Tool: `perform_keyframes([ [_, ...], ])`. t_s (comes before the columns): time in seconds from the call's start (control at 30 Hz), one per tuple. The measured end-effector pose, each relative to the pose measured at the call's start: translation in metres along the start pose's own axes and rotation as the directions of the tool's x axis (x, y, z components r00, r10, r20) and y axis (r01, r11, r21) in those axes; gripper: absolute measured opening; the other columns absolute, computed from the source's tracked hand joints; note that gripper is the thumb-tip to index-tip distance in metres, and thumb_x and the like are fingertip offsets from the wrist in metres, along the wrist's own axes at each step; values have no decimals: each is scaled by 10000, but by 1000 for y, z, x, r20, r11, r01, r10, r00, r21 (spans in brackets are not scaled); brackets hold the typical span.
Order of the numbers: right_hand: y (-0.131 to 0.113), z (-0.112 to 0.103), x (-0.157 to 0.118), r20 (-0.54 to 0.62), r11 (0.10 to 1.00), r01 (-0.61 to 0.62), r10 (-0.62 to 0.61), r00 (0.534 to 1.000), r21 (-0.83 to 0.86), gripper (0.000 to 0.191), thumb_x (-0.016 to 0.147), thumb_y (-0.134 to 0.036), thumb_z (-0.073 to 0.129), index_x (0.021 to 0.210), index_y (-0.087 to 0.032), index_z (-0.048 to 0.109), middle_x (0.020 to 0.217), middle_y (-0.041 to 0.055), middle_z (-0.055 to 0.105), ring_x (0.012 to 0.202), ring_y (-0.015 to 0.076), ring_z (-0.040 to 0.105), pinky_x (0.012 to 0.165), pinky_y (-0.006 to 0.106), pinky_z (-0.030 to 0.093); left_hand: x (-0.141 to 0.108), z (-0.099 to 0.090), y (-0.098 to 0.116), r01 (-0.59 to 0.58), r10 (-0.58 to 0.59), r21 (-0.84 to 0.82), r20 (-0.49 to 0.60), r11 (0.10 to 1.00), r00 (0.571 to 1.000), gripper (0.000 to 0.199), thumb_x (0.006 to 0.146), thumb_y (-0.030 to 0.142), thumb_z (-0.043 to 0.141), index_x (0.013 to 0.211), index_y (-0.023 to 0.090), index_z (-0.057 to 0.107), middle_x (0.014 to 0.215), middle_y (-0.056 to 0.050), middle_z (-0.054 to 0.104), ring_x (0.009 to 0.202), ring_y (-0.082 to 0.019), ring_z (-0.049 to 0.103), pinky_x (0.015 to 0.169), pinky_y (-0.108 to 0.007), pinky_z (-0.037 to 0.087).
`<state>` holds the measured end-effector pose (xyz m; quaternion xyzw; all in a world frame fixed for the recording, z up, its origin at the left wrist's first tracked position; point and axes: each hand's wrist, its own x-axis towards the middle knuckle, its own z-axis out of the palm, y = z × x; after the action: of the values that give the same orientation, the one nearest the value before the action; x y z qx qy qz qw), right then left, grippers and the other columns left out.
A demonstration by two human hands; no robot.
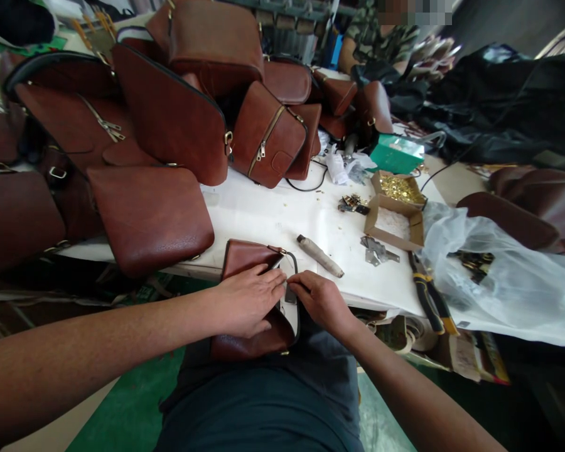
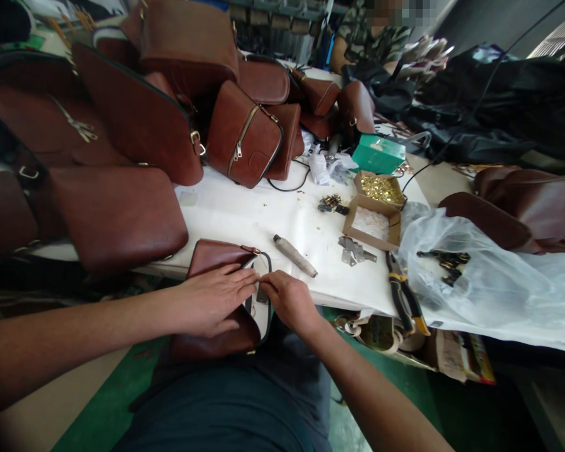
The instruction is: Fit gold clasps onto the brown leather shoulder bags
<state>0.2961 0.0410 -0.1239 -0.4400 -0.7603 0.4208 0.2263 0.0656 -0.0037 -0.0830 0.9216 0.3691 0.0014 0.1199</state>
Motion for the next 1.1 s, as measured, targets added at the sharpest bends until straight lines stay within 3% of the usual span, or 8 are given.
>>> perform_keyframes([
  [0.23, 0, 7, -5, 39, 924, 61, -50, 998, -378, 208, 1057, -342, 542, 1057, -300, 745, 950, 44, 712, 845, 215, 651, 752, 307, 428, 1, -6, 1, -32, 30, 40, 32, 999, 999, 592, 881, 459, 718, 1395, 188, 608, 1526, -200, 561, 1488, -358, 440, 1243, -507, 290],
  [0.43, -3, 1, -6, -21, 943, 48, -58, 998, -328, 179, 1023, -385, 619, 964, -289, 758, 993, 48, 698, 833, 211, 662, 746, 319, 464, 0, -3, 0, -32, 32, 18, 9, 999, 999, 584, 870, 437, 729, 1392, 200, 618, 1548, -184, 542, 1476, -355, 449, 1256, -503, 269],
  [0.57, -1, -19, 3, -217, 960, 87, -148, 965, -266, 224, 1047, -381, 570, 1090, -278, 763, 1105, 86, 713, 972, 246, 685, 880, 366, 522, 1, -2, -1, -37, 37, 14, -9, 999, 999, 670, 848, 458, 763, 1435, 180, 596, 1572, -194, 519, 1480, -359, 448, 1251, -489, 279],
  [0.8, 18, -43, 50, -189, 758, -113, -14, 982, -642, 436, 935, -392, 699, 1332, -213, 678, 1160, 140, 727, 1089, 342, 662, 914, 442, 526, 2, -7, -1, -64, 61, 64, 48, 996, 997, 663, 876, 472, 742, 1446, 165, 602, 1571, -215, 521, 1482, -363, 449, 1225, -499, 297],
  [0.87, 16, -44, 53, -216, 858, -150, 47, 975, -491, 434, 942, -377, 653, 1347, -222, 659, 1161, 125, 728, 1045, 317, 680, 897, 429, 534, 2, -8, -1, -65, 62, 66, 45, 996, 997, 651, 881, 472, 733, 1440, 162, 608, 1564, -213, 529, 1474, -355, 457, 1216, -488, 307],
  [0.97, 3, -40, 46, -208, 981, -141, 166, 964, 131, 351, 969, -457, 550, 1208, -223, 657, 1033, 76, 728, 896, 256, 708, 822, 396, 568, 2, -7, -1, -69, 67, 61, 34, 996, 997, 629, 880, 472, 725, 1413, 154, 625, 1550, -218, 537, 1458, -351, 471, 1193, -481, 333],
  [1.03, -11, -30, 39, -181, 834, -66, 195, 964, 547, 330, 969, -514, 511, 1091, -229, 626, 915, 35, 687, 760, 215, 695, 719, 364, 579, 2, -5, -2, -69, 68, 54, 25, 996, 997, 633, 862, 484, 740, 1394, 157, 635, 1542, -220, 540, 1451, -357, 473, 1182, -488, 343],
  [1.1, -25, -15, 35, -221, 684, 29, 195, 956, 729, 313, 965, -544, 538, 998, -238, 598, 820, -3, 632, 632, 172, 639, 607, 321, 548, 3, -3, -2, -64, 63, 51, 12, 997, 998, 652, 842, 498, 760, 1385, 158, 635, 1525, -222, 554, 1447, -366, 473, 1182, -500, 340],
])
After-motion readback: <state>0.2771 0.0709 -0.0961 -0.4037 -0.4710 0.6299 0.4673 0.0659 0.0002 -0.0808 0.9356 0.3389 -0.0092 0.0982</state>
